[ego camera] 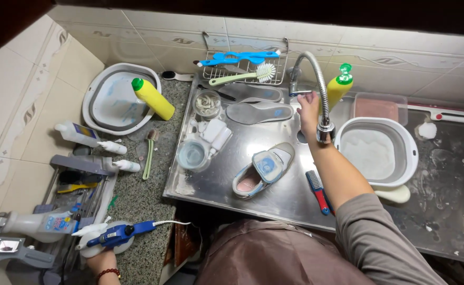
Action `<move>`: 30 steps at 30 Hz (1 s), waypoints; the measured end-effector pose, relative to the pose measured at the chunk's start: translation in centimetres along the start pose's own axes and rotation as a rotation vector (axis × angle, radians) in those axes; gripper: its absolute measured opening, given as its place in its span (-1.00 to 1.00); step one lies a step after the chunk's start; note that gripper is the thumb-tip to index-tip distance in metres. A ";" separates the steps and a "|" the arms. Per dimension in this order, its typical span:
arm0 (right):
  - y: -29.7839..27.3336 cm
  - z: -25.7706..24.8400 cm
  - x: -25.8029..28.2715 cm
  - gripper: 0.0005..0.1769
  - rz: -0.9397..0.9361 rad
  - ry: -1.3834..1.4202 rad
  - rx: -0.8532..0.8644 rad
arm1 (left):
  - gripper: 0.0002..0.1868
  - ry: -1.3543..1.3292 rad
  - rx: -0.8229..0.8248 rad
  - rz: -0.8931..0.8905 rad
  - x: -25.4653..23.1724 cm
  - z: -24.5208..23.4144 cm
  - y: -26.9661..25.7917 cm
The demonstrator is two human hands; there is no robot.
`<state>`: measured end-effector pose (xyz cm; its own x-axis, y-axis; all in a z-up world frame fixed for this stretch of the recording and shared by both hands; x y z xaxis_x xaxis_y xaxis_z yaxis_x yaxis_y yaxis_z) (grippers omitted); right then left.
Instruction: The person cleans a white and blue sneaker at a stainless steel sink. They use a blue handheld spray gun to apply a cleaning solution to the shoe's upper and sole. The person then rinses the shoe thoroughly under running water from the faucet, scrubbing the surface with their hands. Finally, they use the spray gun again to apply more solution to the shoe.
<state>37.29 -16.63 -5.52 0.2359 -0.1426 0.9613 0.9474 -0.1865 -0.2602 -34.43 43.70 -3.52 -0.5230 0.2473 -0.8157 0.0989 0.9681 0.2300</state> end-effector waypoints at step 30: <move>-15.5 -9.2 10.1 -0.38 -0.281 -0.074 0.327 | -0.55 0.211 0.914 0.407 -38.2 33.6 -33.7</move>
<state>23.01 -24.10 7.36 -0.0375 -0.0581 0.9976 0.9928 0.1112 0.0438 10.65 2.96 2.10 -0.4346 0.6378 -0.6359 0.8645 0.4934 -0.0960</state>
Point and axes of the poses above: each hand's wrist, its own y-axis towards the middle knuckle, its own z-axis out of the palm, x = y × z, the point moved 8 cm from there along y, towards the middle knuckle, and after that the axes turned 12 degrees about -x, right-handed, at the moved point
